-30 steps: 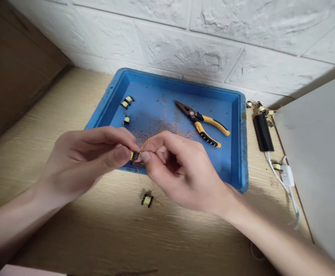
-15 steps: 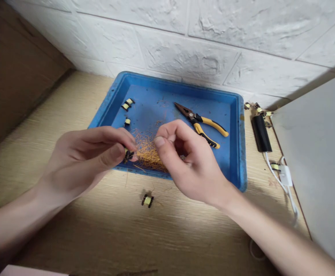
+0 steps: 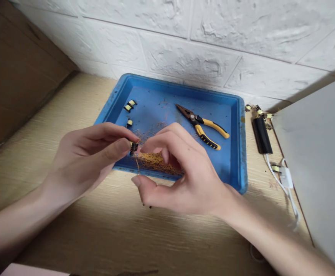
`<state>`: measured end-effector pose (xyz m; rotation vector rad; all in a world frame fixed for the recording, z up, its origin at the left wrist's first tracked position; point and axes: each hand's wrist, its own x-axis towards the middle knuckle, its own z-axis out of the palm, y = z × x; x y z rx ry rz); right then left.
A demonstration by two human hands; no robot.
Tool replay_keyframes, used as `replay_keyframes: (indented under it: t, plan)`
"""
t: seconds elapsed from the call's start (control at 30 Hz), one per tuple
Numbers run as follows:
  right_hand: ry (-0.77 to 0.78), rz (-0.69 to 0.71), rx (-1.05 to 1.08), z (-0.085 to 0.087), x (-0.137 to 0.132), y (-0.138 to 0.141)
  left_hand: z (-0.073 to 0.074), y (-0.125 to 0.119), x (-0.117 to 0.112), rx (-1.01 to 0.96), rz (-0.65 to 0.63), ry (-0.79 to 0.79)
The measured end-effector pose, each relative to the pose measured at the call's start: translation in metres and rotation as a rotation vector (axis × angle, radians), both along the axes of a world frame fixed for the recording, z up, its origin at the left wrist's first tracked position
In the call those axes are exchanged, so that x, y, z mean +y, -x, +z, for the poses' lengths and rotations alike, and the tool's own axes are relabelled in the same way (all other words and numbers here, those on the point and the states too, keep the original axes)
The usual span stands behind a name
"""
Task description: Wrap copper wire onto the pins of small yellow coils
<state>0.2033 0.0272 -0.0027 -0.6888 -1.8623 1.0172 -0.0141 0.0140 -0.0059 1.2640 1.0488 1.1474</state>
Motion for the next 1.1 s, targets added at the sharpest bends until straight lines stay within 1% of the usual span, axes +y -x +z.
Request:
replay_keyframes:
  t: [0.1, 0.23, 0.37, 0.53, 0.7, 0.83, 0.97, 1.1]
  plan:
    - [-0.061, 0.018, -0.017, -0.005, 0.001, -0.002, -0.001, 0.000, -0.001, 0.036, 0.023, -0.017]
    - [-0.091, 0.035, -0.030, -0.005, 0.002, -0.002, -0.001, 0.000, 0.000, 0.041, 0.018, -0.031]
    - [-0.096, 0.023, -0.030, -0.003, 0.002, -0.002, 0.000, -0.001, 0.000, 0.031, 0.002, -0.018]
    - [-0.109, -0.035, -0.045, 0.002, 0.000, -0.001, 0.002, -0.004, -0.001, 0.035, 0.035, 0.017]
    - [-0.054, -0.094, -0.090, 0.005, 0.002, 0.002, 0.006, -0.006, 0.001, 0.000, 0.014, 0.022]
    - [0.036, -0.109, -0.103, 0.005, 0.003, 0.003, 0.009, -0.008, 0.002, -0.013, -0.006, 0.032]
    - [0.109, -0.089, -0.078, 0.003, 0.002, 0.002, 0.010, -0.008, 0.001, 0.038, 0.012, 0.040]
    - [0.150, -0.095, -0.031, 0.001, 0.001, 0.001, 0.013, -0.008, 0.002, 0.142, 0.027, 0.033]
